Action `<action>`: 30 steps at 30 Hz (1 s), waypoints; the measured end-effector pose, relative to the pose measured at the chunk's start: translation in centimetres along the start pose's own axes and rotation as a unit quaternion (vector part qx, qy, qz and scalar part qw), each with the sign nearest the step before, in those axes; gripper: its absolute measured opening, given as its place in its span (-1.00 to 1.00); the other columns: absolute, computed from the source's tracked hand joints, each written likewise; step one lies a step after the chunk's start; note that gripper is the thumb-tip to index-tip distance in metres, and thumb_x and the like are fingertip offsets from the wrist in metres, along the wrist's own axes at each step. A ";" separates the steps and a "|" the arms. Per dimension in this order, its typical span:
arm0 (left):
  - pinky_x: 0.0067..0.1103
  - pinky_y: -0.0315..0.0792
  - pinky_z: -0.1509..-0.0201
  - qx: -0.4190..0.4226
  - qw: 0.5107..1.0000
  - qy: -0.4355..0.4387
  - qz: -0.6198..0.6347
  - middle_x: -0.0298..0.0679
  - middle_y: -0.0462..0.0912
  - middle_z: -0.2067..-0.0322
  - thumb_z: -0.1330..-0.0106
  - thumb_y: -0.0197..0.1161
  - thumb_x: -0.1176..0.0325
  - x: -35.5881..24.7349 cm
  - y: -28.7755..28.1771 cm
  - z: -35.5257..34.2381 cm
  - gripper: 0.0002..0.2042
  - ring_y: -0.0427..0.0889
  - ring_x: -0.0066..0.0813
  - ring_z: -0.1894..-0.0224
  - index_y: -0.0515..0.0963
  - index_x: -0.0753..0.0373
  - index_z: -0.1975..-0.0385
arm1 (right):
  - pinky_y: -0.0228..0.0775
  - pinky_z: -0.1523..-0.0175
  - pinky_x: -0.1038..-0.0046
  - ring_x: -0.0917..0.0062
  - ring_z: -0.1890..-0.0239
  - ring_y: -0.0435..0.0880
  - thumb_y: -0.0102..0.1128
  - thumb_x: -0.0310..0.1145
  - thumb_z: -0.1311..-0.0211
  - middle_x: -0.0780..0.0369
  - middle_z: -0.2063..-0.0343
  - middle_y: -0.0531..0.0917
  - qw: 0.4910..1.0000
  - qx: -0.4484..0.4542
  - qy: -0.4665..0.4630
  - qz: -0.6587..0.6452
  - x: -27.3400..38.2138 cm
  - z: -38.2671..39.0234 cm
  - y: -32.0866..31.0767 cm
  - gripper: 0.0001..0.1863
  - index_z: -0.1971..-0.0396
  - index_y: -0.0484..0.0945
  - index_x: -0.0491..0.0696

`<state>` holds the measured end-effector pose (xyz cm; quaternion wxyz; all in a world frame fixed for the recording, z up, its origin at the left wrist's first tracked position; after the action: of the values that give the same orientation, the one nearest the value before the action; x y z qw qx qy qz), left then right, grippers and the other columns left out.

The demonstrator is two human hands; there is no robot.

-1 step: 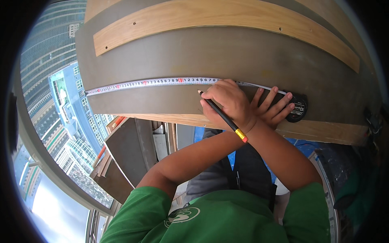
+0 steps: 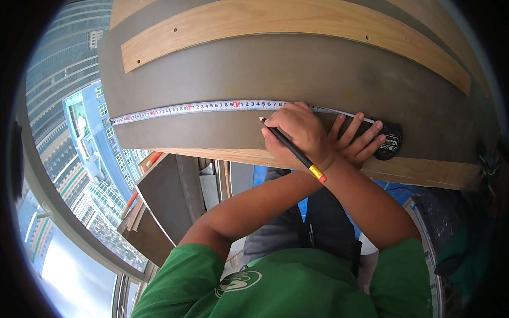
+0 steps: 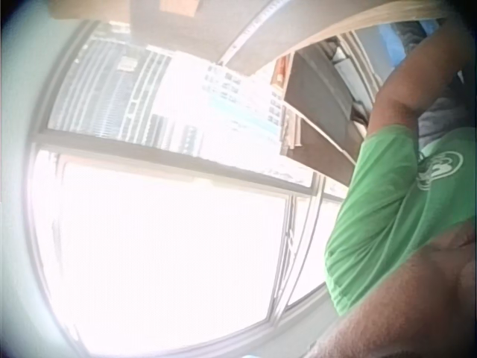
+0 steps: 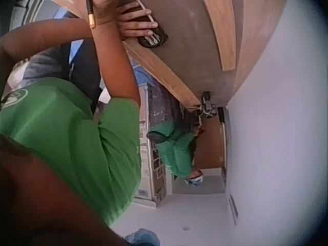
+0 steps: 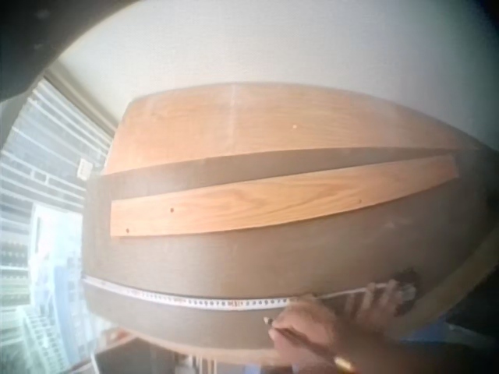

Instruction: The person measures a curved wooden board with a tape measure and marks it with a pencil. They reposition the board and repeat the measuring and marking process on different sections.

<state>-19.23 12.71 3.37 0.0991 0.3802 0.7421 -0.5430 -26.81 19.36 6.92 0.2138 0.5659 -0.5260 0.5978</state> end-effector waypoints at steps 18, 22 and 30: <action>0.02 0.08 -0.57 -0.013 1.000 -0.004 0.012 -0.41 0.41 -0.47 -0.38 0.13 0.23 0.1 0.1 0.0 -0.56 0.30 -0.10 -0.51 0.53 -0.04 -0.27 | 0.52 0.29 0.28 0.24 0.48 0.60 0.37 -0.66 -0.12 0.15 0.50 0.59 0.998 -0.056 0.010 0.026 -0.4 0.3 1.2 -0.81 0.34 0.52 -0.15; 0.03 0.08 -0.57 -0.013 1.000 -0.010 0.016 -0.41 0.41 -0.46 -0.38 0.14 0.22 0.2 0.1 0.0 -0.56 0.32 -0.10 -0.50 0.53 -0.03 -0.27 | 0.51 0.29 0.27 0.23 0.47 0.60 0.36 -0.66 -0.12 0.15 0.50 0.59 0.998 -0.056 0.009 0.030 -0.4 0.2 1.3 -0.81 0.34 0.52 -0.16; 0.03 0.06 -0.58 -0.025 0.999 -0.010 0.023 -0.40 0.42 -0.46 -0.39 0.13 0.24 0.1 0.0 0.0 -0.58 0.31 -0.10 -0.51 0.54 -0.03 -0.26 | 0.51 0.29 0.27 0.23 0.47 0.60 0.37 -0.66 -0.13 0.15 0.50 0.59 0.998 -0.056 0.009 0.038 -0.4 0.2 1.3 -0.81 0.32 0.53 -0.16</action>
<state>-19.33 12.74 3.33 0.1282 0.3896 0.7453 -0.5257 -27.69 18.85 6.04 0.2272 0.5270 -0.5779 0.5802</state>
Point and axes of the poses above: each hand's wrist, its own z-axis away from the middle knuckle, its own y-axis out of the palm, x = y × z, the point moved 7 cm from there along -z, towards the middle knuckle
